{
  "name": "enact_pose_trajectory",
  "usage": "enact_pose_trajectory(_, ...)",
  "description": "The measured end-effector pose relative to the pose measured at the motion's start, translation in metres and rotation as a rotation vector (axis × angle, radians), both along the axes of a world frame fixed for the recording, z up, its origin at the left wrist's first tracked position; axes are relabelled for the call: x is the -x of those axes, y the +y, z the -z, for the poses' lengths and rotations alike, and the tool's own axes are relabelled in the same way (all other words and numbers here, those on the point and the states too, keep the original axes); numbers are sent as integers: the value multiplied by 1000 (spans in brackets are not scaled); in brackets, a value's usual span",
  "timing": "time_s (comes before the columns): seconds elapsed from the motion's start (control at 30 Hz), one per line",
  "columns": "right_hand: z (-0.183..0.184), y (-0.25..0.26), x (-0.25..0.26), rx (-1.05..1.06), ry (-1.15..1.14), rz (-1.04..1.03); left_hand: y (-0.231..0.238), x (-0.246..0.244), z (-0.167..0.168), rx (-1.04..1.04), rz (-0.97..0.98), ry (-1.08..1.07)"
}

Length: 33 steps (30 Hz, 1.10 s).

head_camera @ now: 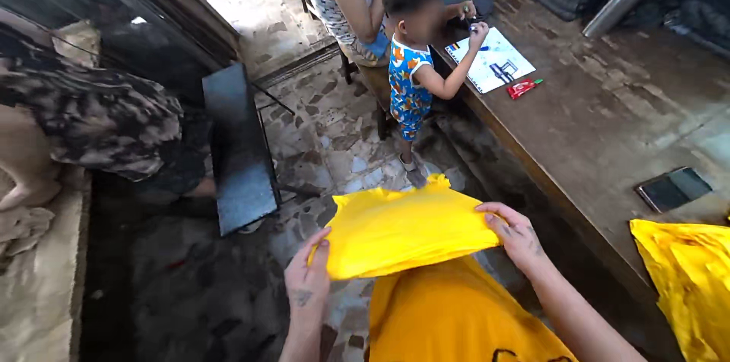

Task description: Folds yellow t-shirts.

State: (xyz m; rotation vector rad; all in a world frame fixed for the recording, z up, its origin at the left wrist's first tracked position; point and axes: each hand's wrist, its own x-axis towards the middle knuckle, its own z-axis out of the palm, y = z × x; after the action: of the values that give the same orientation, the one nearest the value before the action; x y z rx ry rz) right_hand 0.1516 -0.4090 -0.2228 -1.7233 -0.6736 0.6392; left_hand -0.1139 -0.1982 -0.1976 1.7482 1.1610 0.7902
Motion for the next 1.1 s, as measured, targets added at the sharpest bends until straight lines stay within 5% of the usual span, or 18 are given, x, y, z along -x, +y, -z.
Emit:
enact_pose_trajectory(0.1,5,-17,2,173,-113,-118,-13,11,1,1,39,177)
enact_pose_trajectory(0.27,66,-59,16,639,20,-358,-40,32,55,370,185,609)
enact_pose_trajectory(0.4,61,-67,-6,891,401,-735,-47,36,68,719,552,962)
enact_pose_trajectory(0.47,81,-56,-22,868,412,-847,-33,13,75,750,701,1051)
enact_pose_trajectory(0.57,147,-21,-30,913,433,-633,-1,-38,110,696,516,962)
enact_pose_trajectory(0.67,203,12,6,967,770,-139,-5,-74,183,949,186,802)
enact_pose_trajectory(0.77,226,30,35,796,924,162,-29,-82,211,1121,-62,520)
enact_pose_trajectory(0.9,216,47,1,586,771,382,-5,-68,196,755,-258,428)
enact_pose_trajectory(1.1,76,125,-62,358,195,176,79,-84,82,250,13,136)
